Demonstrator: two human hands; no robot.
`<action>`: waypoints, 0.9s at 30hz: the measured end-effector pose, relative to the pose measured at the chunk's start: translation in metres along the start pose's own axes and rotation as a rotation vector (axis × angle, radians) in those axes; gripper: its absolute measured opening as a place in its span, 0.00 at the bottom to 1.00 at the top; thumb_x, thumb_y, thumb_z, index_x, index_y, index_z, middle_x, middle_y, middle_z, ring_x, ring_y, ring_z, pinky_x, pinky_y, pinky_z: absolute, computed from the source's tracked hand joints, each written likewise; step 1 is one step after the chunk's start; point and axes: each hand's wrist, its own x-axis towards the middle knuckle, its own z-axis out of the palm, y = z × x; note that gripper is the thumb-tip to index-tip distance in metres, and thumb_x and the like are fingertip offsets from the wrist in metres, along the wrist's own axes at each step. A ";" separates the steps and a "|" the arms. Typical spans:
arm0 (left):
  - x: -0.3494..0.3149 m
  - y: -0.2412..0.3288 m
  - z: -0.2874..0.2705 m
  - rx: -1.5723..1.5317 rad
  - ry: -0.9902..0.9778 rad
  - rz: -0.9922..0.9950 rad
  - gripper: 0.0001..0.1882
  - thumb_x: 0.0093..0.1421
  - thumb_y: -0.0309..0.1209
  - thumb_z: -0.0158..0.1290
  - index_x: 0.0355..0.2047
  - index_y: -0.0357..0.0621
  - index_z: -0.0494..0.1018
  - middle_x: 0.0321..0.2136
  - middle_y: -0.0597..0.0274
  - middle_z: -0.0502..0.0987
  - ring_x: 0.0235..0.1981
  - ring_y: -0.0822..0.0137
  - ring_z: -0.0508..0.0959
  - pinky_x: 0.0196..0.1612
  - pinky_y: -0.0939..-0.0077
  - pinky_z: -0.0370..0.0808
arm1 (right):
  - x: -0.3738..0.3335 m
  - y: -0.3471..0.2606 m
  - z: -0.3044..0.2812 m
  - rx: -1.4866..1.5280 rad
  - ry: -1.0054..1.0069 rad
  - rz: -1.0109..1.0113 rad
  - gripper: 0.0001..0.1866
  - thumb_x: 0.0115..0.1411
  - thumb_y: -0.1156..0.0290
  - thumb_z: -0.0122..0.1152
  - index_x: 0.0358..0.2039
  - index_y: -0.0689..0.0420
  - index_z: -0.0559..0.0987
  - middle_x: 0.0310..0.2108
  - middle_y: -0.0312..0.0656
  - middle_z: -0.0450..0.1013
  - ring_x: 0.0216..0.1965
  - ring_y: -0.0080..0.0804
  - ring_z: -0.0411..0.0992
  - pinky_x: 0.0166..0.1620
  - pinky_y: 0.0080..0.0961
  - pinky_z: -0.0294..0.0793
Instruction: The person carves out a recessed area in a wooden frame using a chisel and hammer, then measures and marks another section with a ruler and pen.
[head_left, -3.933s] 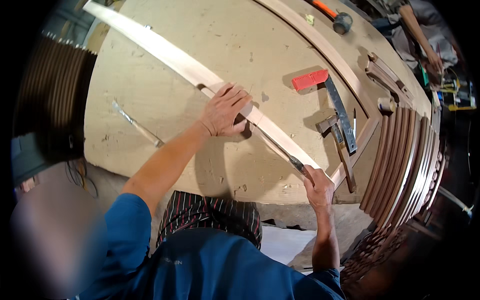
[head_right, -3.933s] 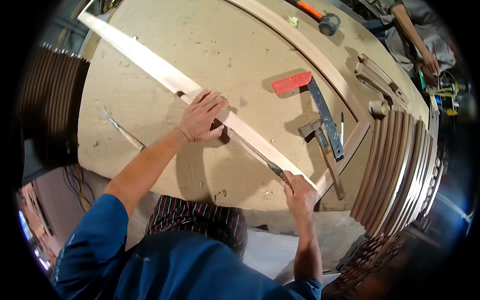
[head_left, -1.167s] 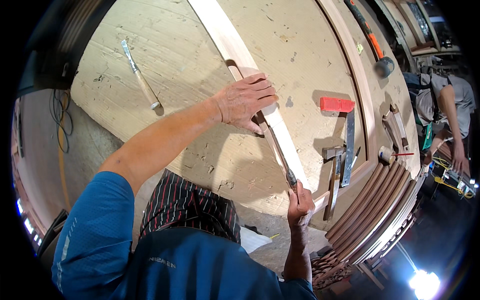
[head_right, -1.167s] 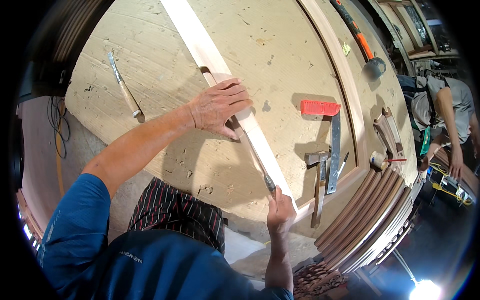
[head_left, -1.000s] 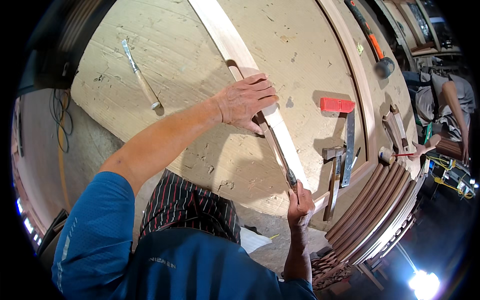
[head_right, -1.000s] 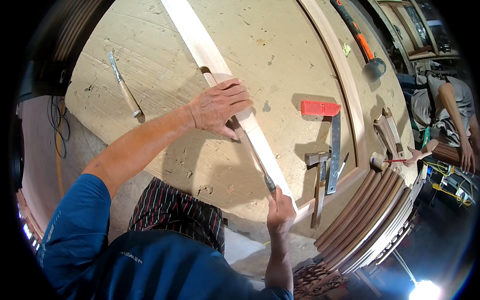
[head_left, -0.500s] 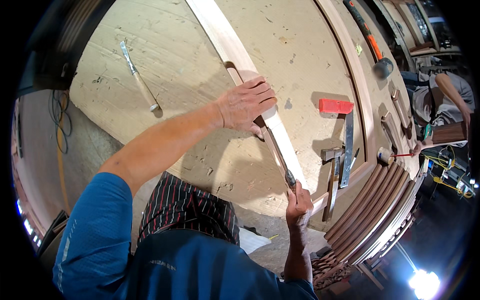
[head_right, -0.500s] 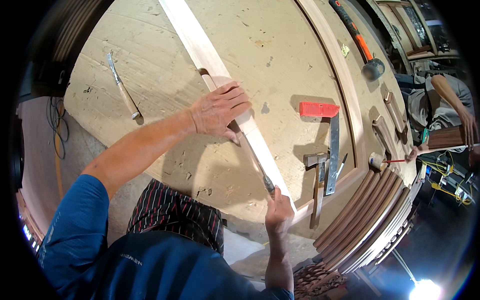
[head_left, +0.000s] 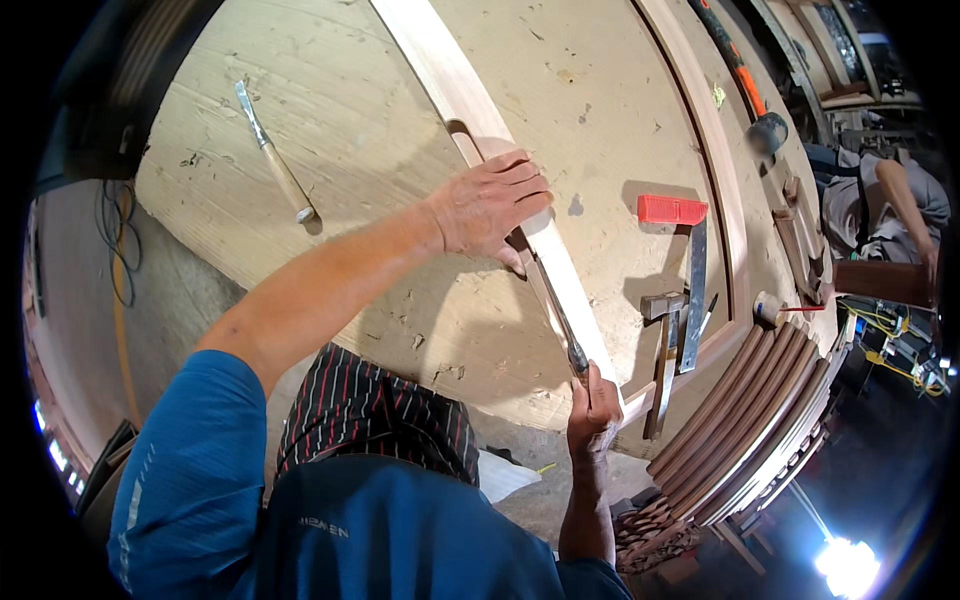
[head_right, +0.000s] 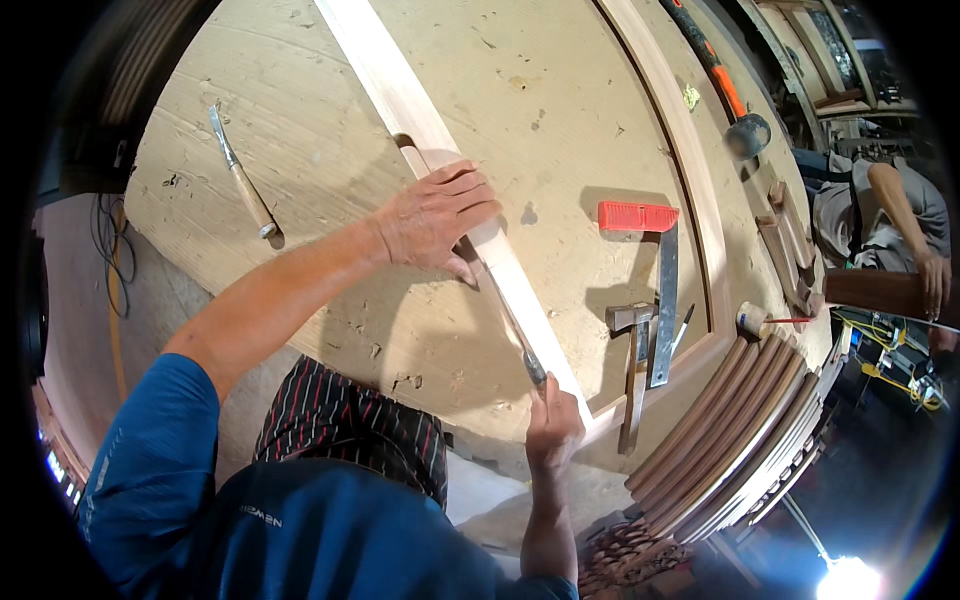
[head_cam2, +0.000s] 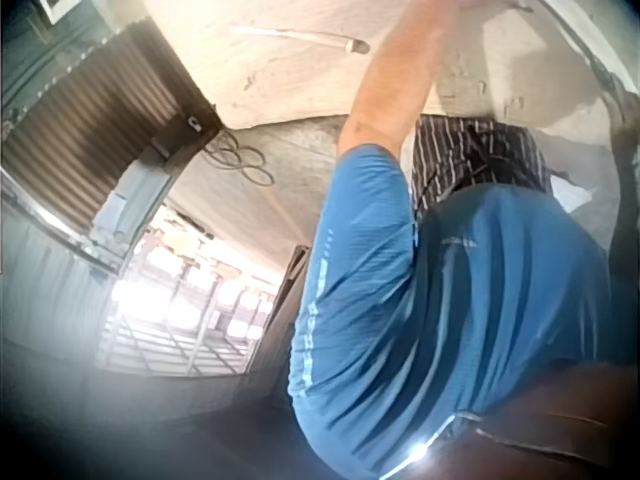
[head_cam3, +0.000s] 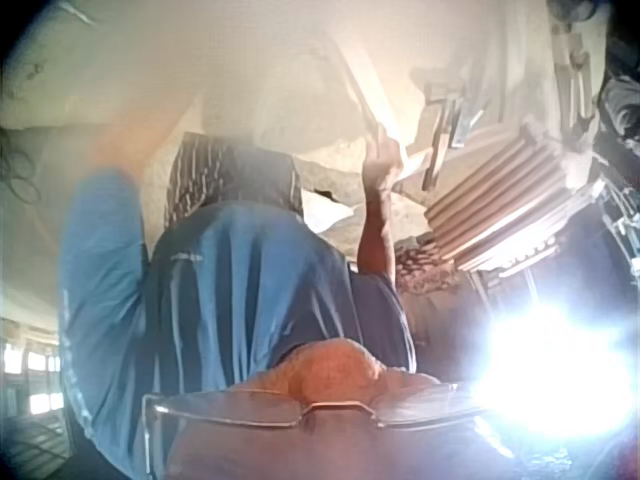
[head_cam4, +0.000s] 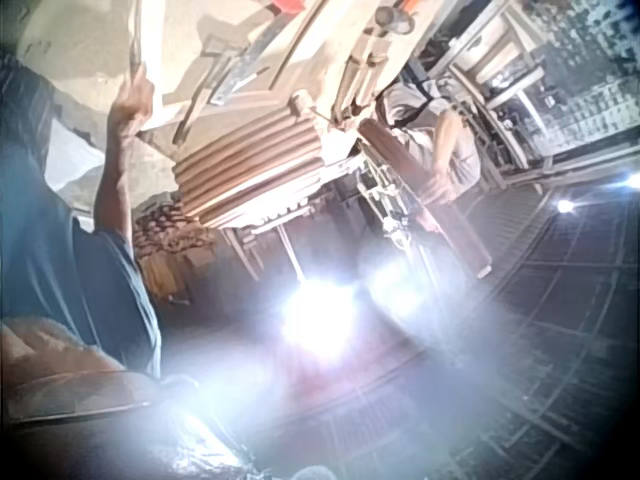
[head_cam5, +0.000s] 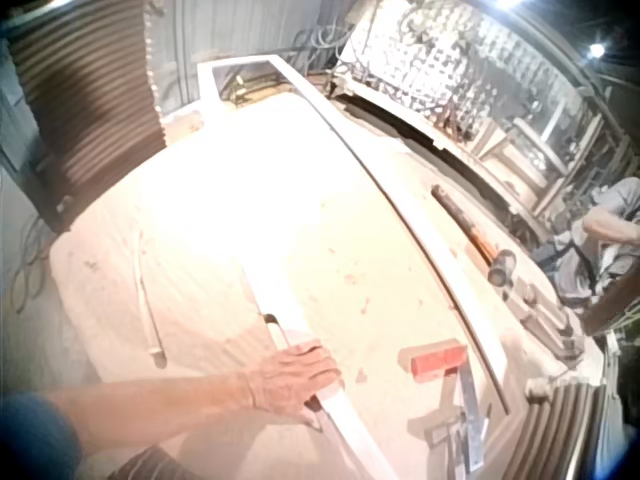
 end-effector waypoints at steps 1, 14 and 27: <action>0.000 0.001 0.001 0.010 -0.010 -0.006 0.50 0.36 0.63 0.68 0.53 0.42 0.72 0.50 0.59 0.74 0.60 0.58 0.70 0.75 0.57 0.56 | 0.000 0.001 0.000 -0.001 -0.001 -0.009 0.23 0.57 0.78 0.68 0.55 0.62 0.82 0.32 0.50 0.76 0.33 0.49 0.77 0.37 0.42 0.77; 0.000 0.002 -0.001 0.022 -0.045 -0.026 0.51 0.36 0.63 0.70 0.54 0.42 0.71 0.51 0.59 0.73 0.61 0.58 0.70 0.77 0.57 0.55 | 0.006 0.005 -0.006 0.038 -0.048 -0.006 0.25 0.58 0.82 0.68 0.57 0.62 0.80 0.34 0.52 0.77 0.34 0.47 0.78 0.40 0.38 0.77; -0.001 0.003 0.001 0.012 -0.053 -0.035 0.51 0.35 0.61 0.72 0.55 0.42 0.71 0.52 0.59 0.73 0.62 0.58 0.69 0.77 0.58 0.54 | 0.013 0.005 -0.013 -0.011 -0.051 -0.048 0.24 0.59 0.82 0.65 0.58 0.63 0.80 0.32 0.51 0.77 0.33 0.46 0.78 0.37 0.38 0.76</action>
